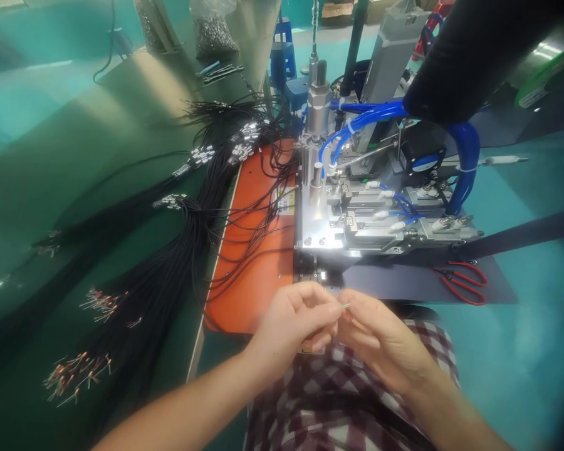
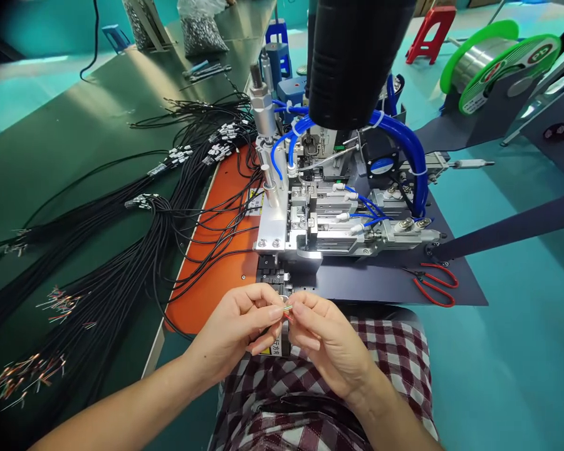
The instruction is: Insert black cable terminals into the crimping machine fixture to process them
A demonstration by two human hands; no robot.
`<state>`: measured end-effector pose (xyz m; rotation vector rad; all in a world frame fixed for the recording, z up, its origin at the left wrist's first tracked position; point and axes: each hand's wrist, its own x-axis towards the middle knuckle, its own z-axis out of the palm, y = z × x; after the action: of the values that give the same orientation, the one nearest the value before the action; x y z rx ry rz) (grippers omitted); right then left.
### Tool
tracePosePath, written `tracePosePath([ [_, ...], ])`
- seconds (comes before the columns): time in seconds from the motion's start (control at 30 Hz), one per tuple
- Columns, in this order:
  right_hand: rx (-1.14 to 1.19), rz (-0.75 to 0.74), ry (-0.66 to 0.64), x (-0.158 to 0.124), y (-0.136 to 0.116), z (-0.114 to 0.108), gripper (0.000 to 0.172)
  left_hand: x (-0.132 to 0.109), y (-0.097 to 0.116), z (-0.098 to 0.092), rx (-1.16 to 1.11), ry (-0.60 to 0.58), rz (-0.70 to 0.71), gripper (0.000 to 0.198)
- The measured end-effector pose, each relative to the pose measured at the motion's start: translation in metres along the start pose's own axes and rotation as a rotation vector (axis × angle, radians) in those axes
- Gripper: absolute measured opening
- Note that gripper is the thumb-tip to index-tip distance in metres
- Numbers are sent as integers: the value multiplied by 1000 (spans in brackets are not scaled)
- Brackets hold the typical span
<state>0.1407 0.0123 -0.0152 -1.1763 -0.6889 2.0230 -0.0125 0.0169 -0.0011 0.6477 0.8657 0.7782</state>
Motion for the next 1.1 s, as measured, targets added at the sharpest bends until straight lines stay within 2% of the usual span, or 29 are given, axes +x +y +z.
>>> tracePosePath([
  [0.17,-37,-52,3,0,-2,0,37,1,-1,-4,51,-32,-10,14],
  [0.33,-157,-128,-68,0,-5,-9,35,0,1,-3,146,-44,-66,14],
  [0.5,-302,-176,-65,2,-8,-14,31,-1,2,2,219,89,-29,11],
  [0.7,-467,-319,131,3,-6,-10,27,2,6,6,245,236,47,15],
  [0.8,-520,-379,206,1,-3,-5,19,2,7,6,226,234,48,17],
  [0.93,-471,-423,227,2,1,3,16,1,5,5,180,205,32,17],
  [1.1,-362,-354,205,5,3,8,19,0,1,2,103,133,65,11],
])
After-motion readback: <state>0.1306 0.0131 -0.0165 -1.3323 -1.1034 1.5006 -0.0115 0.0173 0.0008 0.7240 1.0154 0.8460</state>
